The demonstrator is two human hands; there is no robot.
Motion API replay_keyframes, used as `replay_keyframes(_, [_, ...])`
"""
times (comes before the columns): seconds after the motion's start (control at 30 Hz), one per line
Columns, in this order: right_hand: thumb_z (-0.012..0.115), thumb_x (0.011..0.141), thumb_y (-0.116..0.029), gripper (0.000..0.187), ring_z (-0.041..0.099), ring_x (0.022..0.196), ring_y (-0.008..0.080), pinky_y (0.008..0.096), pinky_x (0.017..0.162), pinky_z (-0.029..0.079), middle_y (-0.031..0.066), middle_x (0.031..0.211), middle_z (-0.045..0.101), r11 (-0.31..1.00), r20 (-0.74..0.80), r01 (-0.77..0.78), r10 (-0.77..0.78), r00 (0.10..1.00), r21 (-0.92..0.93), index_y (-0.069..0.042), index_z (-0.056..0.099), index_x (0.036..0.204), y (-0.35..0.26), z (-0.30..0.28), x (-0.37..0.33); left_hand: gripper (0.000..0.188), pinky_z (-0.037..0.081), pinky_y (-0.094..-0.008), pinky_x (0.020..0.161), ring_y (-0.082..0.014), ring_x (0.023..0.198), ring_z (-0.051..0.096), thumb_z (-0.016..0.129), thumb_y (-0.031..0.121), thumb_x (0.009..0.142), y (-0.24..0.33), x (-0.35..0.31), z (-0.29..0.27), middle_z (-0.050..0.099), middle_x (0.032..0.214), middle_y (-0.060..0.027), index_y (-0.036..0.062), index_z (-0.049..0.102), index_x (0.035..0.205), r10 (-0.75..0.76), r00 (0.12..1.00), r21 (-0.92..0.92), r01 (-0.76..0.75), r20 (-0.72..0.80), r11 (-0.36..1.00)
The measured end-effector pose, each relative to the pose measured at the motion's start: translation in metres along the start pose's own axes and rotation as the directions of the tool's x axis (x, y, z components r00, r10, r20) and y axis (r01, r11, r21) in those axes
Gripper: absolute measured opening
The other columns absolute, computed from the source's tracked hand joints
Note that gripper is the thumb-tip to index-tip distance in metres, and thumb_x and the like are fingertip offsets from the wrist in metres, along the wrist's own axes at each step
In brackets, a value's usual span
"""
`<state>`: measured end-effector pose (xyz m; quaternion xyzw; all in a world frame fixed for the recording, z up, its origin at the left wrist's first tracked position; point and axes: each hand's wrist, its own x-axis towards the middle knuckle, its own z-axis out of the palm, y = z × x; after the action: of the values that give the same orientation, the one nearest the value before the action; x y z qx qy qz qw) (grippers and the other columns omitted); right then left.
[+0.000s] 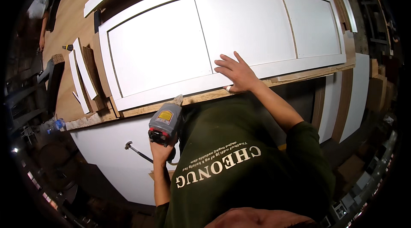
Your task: The person positions wood panels into white frames on a table and secures them using a pneumatic nail gun and a hammer.
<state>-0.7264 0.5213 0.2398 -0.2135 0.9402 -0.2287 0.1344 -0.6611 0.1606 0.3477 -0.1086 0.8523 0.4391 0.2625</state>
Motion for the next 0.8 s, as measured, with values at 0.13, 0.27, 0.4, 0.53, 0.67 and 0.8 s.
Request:
replay_keyframes(0.13, [0.082,0.058,-0.036,0.082,0.026,0.139,0.0241,0.0580,0.112,0.018,0.0034,0.147,0.035,1.000,-0.084,0.028,-0.029,0.996,-0.009,-0.015,0.048,0.129,0.009,0.001,0.007,0.053,0.050,-0.0359,0.084,-0.0265,0.095,0.064,0.078,0.020,0.066,0.015,0.010,0.024,0.066,0.102,-0.0131,0.0002,0.058,0.110,0.070,0.998,0.147,-0.069,0.001,0.987])
replay_keyframes(0.27, [0.082,0.057,-0.036,0.077,0.026,0.140,0.0238,0.0583,0.113,0.017,0.0016,0.148,0.033,0.999,-0.031,0.051,-0.051,0.998,-0.004,-0.017,0.051,0.125,0.014,-0.002,0.005,0.035,0.051,-0.0328,0.075,-0.0214,0.082,0.067,0.076,0.016,0.064,0.066,0.025,0.052,0.069,0.087,-0.0114,-0.0006,0.064,0.093,0.021,0.999,0.112,-0.024,0.026,0.993])
replay_keyframes(0.4, [0.079,0.061,-0.039,0.063,0.024,0.141,0.0222,0.0583,0.113,0.016,-0.0011,0.146,0.037,0.996,0.017,0.087,-0.087,0.996,0.006,-0.020,0.059,0.117,0.018,-0.003,0.005,0.025,0.051,-0.0314,0.067,-0.0220,0.070,0.067,0.072,0.015,0.064,0.080,0.040,0.075,0.068,0.075,-0.0111,-0.0011,0.065,0.081,0.053,0.998,0.168,-0.057,0.024,0.984])
replay_keyframes(0.53, [0.079,0.061,-0.038,0.061,0.023,0.141,0.0219,0.0597,0.112,0.016,-0.0013,0.146,0.037,0.994,0.019,0.080,-0.081,0.997,0.075,-0.019,0.060,0.115,0.021,-0.004,0.005,0.024,0.051,-0.0322,0.065,-0.0241,0.067,0.066,0.071,0.016,0.064,0.093,0.047,0.088,0.067,0.072,-0.0124,-0.0011,0.065,0.080,0.020,0.999,0.212,-0.025,0.026,0.977])
replay_keyframes(0.67, [0.080,0.058,-0.037,0.060,0.024,0.141,0.0225,0.0607,0.112,0.016,-0.0023,0.146,0.037,0.994,0.033,0.084,-0.087,0.996,0.065,-0.019,0.061,0.112,0.023,-0.008,0.007,0.023,0.051,-0.0328,0.066,-0.0253,0.068,0.066,0.071,0.015,0.064,0.092,0.050,0.089,0.067,0.072,-0.0130,-0.0011,0.065,0.080,-0.139,0.990,0.220,0.129,0.031,0.967])
replay_keyframes(0.8, [0.079,0.062,-0.038,0.062,0.021,0.142,0.0228,0.0607,0.112,0.015,-0.0007,0.147,0.036,0.993,0.075,0.098,-0.103,0.992,0.063,-0.017,0.059,0.117,0.025,-0.012,0.009,0.043,0.050,-0.0334,0.082,-0.0204,0.092,0.064,0.074,0.014,0.069,0.108,0.049,0.089,0.067,0.100,-0.0134,-0.0031,0.059,0.106,-0.127,0.988,0.291,0.095,0.093,0.952])
